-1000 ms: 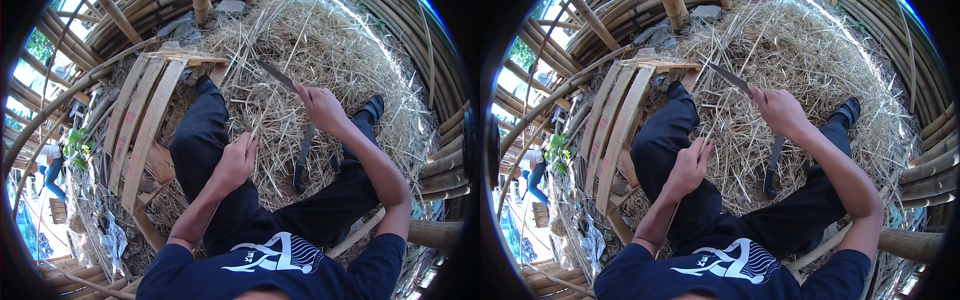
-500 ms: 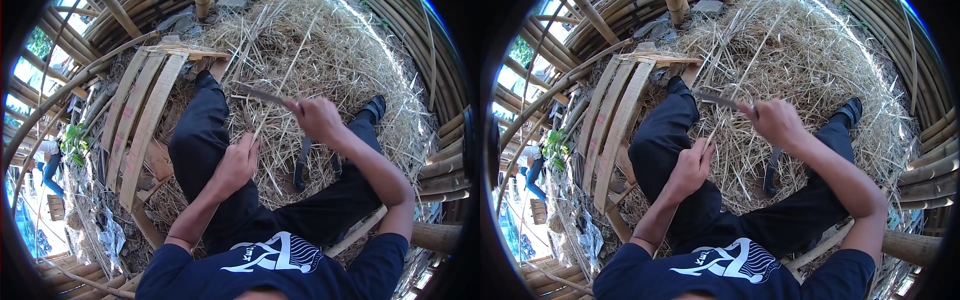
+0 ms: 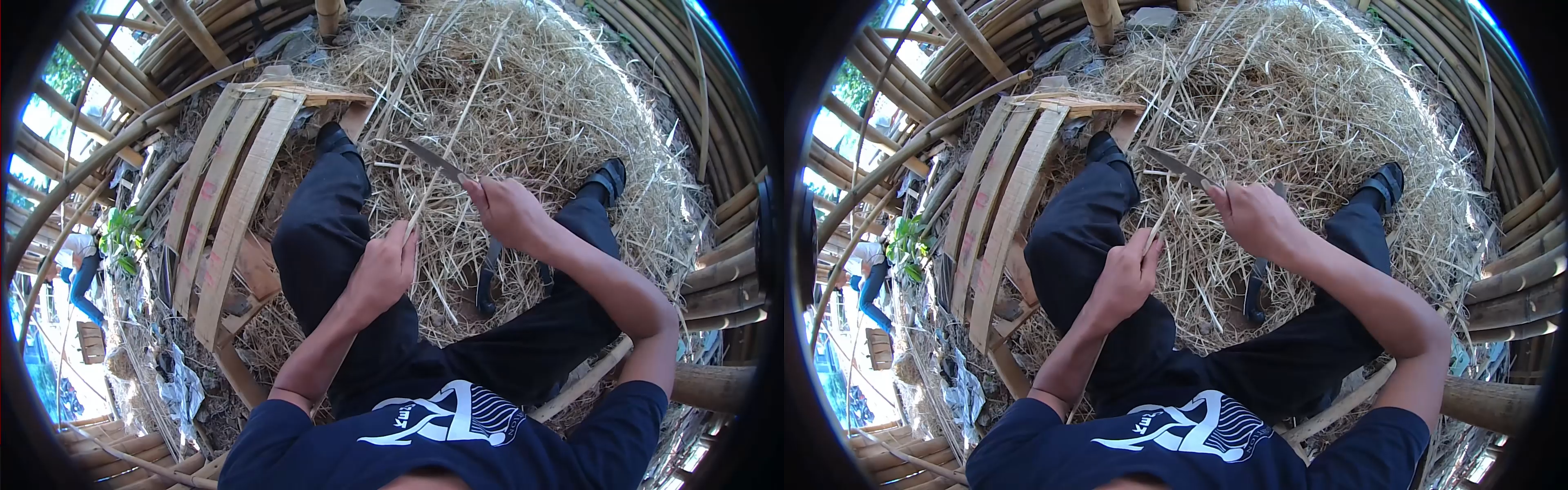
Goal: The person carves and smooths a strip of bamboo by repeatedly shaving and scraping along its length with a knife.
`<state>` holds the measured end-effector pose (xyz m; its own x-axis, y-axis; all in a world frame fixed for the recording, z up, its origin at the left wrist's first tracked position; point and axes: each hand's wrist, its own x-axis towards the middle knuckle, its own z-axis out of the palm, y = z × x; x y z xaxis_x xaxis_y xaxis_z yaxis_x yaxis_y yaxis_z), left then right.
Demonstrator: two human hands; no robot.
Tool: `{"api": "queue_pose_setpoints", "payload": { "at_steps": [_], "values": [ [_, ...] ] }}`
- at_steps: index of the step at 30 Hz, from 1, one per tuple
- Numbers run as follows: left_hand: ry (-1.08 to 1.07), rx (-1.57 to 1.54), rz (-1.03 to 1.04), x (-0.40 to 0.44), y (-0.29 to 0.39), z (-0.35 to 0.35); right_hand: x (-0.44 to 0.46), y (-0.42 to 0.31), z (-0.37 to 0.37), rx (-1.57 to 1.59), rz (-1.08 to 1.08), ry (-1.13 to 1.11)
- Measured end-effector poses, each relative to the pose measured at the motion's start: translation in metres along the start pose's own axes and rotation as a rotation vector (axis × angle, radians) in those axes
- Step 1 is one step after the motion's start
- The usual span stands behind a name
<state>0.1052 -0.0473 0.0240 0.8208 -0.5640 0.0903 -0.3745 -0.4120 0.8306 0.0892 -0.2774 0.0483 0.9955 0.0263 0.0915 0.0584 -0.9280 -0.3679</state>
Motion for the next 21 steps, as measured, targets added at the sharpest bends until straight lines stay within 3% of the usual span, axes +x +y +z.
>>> {"api": "queue_pose_setpoints", "payload": {
  "at_steps": [2, 3, 4, 6, 10, 11, 14, 16, 18, 19, 21],
  "values": [
    [0.005, -0.031, -0.019, -0.002, 0.001, -0.001, 0.013, 0.006, -0.016, 0.015, 0.188, -0.106],
    [-0.001, -0.032, -0.024, -0.003, 0.002, 0.0, 0.022, 0.003, -0.032, 0.187, 0.354, -0.098],
    [0.008, -0.032, 0.002, -0.003, 0.004, 0.0, 0.025, 0.017, -0.028, 0.038, 0.217, 0.043],
    [0.028, -0.03, 0.042, 0.001, 0.004, 0.0, 0.008, -0.001, -0.02, 0.041, 0.267, -0.15],
    [0.019, -0.02, 0.016, 0.001, 0.006, -0.004, 0.011, 0.002, -0.015, -0.003, 0.182, -0.228],
    [0.001, -0.056, -0.028, -0.001, 0.009, -0.005, 0.024, 0.015, -0.02, 0.21, 0.338, -0.22],
    [0.031, 0.0, 0.053, 0.003, 0.0, -0.001, 0.006, -0.013, -0.026, 0.172, 0.359, -0.303],
    [0.036, -0.025, 0.013, 0.002, 0.004, -0.003, -0.004, -0.019, -0.005, 0.161, 0.096, -0.278],
    [0.016, -0.04, -0.036, 0.0, 0.004, -0.005, 0.014, -0.002, -0.025, 0.091, 0.195, -0.297],
    [0.029, -0.037, -0.001, 0.001, 0.005, -0.003, 0.026, 0.007, -0.026, 0.321, 0.336, -0.187],
    [0.053, -0.032, 0.048, 0.004, 0.006, -0.004, 0.015, -0.006, -0.024, 0.302, 0.313, -0.189]
  ]
}}
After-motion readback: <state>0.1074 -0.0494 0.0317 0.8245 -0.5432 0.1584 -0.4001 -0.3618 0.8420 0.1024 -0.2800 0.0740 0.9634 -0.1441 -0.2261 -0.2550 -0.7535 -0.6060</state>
